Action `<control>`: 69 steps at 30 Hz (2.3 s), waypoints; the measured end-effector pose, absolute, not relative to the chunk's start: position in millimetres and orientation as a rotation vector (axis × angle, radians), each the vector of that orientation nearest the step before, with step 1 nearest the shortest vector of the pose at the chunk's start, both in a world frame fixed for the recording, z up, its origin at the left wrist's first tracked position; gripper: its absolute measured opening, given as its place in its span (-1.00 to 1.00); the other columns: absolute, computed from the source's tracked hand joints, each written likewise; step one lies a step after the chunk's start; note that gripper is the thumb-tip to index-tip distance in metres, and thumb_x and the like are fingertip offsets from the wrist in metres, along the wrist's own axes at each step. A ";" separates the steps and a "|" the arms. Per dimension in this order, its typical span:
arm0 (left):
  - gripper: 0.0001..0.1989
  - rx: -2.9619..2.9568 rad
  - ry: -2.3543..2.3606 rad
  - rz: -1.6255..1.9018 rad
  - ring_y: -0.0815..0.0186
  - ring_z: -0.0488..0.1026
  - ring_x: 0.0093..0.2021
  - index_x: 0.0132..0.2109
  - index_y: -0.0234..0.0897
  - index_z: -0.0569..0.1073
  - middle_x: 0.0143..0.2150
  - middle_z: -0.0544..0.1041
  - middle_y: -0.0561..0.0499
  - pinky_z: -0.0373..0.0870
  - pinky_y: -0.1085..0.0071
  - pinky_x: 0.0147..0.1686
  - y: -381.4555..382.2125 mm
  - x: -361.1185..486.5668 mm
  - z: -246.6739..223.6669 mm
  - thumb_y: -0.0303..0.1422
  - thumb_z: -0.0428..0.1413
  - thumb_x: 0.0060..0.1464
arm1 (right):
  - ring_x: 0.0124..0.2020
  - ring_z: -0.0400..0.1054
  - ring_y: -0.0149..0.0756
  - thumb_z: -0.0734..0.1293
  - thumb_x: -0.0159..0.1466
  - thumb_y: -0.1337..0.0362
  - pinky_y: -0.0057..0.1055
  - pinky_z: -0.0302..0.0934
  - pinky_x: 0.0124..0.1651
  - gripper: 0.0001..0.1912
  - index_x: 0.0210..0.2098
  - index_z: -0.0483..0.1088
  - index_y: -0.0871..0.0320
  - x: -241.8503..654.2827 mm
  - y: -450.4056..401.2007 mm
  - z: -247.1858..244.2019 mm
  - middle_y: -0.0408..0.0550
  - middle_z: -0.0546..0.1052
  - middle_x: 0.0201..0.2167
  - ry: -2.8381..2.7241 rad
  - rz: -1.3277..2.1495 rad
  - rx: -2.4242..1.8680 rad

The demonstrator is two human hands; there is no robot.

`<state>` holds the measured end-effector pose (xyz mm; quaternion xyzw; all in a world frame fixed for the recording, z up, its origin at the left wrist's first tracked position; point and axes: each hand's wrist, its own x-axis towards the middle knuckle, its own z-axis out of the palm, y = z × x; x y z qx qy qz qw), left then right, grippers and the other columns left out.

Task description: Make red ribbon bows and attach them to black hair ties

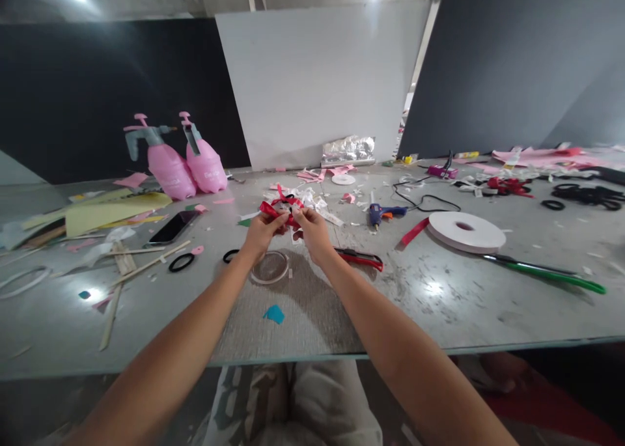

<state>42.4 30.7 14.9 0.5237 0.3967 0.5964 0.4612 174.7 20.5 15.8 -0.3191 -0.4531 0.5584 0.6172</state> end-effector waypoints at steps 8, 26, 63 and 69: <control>-0.56 1.237 0.985 1.496 0.42 0.41 -0.55 -0.21 -0.33 0.52 -0.48 0.50 0.05 0.34 0.50 -0.52 34.2 37.6 11.8 -0.12 0.34 -0.20 | -0.53 0.28 -0.48 0.45 0.02 0.09 -0.55 0.22 -0.56 -0.66 -0.31 0.37 0.14 174.0 23.0 13.9 -0.22 0.43 -0.51 -1.241 1.225 -0.794; -0.62 1.180 1.036 1.701 0.49 0.29 -0.64 -0.31 -0.34 0.55 -0.58 0.44 0.11 0.28 0.53 -0.57 39.1 35.2 12.5 -0.09 0.31 -0.16 | -0.71 0.10 -0.52 0.37 0.04 0.25 -0.55 0.06 -0.65 -0.58 -0.09 0.35 0.13 174.2 23.4 9.9 -0.39 0.24 -0.66 -1.360 1.267 -0.845; -0.67 1.419 0.955 1.645 0.50 0.29 -0.61 -0.32 -0.26 0.35 -0.54 0.40 0.14 0.19 0.57 -0.62 28.5 45.9 14.8 -0.11 0.23 -0.03 | -0.66 0.08 -0.52 0.34 0.14 -0.02 -0.57 -0.04 -0.61 -0.66 -0.43 0.30 0.14 173.9 21.5 13.8 -0.28 0.28 -0.65 -1.164 0.952 -0.860; -0.69 1.418 0.983 1.617 0.52 0.19 -0.70 -0.27 -0.25 0.37 -0.61 0.36 0.18 0.08 0.57 -0.70 23.8 47.6 18.2 -0.11 0.20 0.01 | -0.61 0.16 -0.49 0.34 0.13 -0.02 -0.54 0.04 -0.56 -0.66 -0.43 0.35 0.16 172.2 24.1 11.3 -0.23 0.34 -0.61 -1.174 0.937 -0.906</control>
